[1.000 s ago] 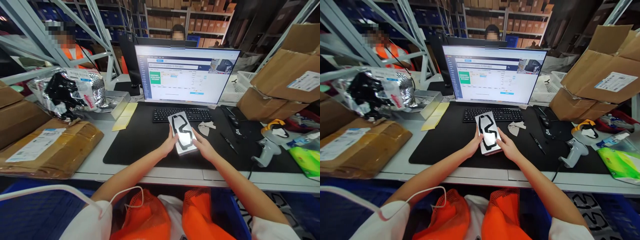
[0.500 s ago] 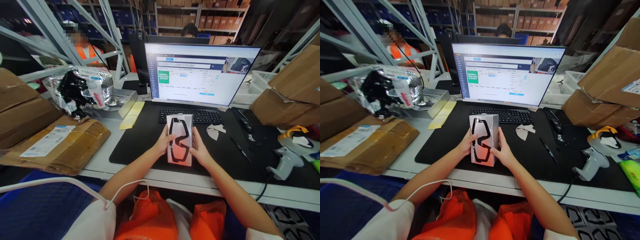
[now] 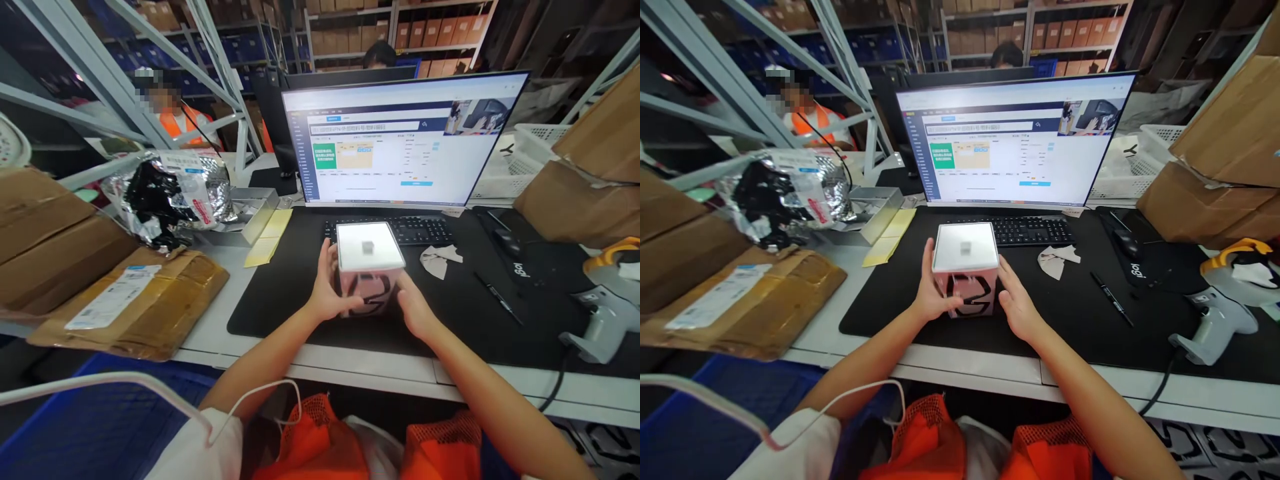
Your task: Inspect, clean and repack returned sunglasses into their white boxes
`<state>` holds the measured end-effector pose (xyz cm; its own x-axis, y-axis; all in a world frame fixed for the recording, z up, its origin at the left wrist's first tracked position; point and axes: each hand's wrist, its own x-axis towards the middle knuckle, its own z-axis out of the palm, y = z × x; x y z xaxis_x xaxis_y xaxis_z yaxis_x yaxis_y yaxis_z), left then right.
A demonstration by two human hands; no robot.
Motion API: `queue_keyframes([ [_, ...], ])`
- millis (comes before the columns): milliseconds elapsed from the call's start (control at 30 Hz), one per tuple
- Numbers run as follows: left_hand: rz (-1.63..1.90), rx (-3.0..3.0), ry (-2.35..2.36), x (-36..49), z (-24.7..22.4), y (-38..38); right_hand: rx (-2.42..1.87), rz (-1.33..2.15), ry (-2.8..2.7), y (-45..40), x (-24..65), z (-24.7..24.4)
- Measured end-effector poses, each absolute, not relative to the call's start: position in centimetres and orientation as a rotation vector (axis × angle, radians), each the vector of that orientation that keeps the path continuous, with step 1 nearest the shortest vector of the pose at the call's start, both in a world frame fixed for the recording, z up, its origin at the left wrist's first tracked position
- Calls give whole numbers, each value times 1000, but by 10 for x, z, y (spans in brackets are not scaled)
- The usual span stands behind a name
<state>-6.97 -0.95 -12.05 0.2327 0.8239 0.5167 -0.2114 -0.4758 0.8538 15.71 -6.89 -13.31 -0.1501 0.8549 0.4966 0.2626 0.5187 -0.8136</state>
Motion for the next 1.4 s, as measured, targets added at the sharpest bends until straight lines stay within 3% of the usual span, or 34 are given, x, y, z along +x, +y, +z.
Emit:
queue_keyframes([
  [233,1245,2198,683,-84,-104,-12,-884,194,-1646,-81,179,-101],
  [633,897,2479,624,-93,-76,-24,-835,48,-1684,-84,176,-97],
  [867,589,1976,1078,-109,-103,27,-1091,272,-1253,-60,188,-111],
  [1133,1020,1463,736,-83,-143,32,-1230,639,-912,-35,206,-135],
  [1400,1142,1192,799,-81,-147,28,-1300,601,-819,-27,229,-131],
])
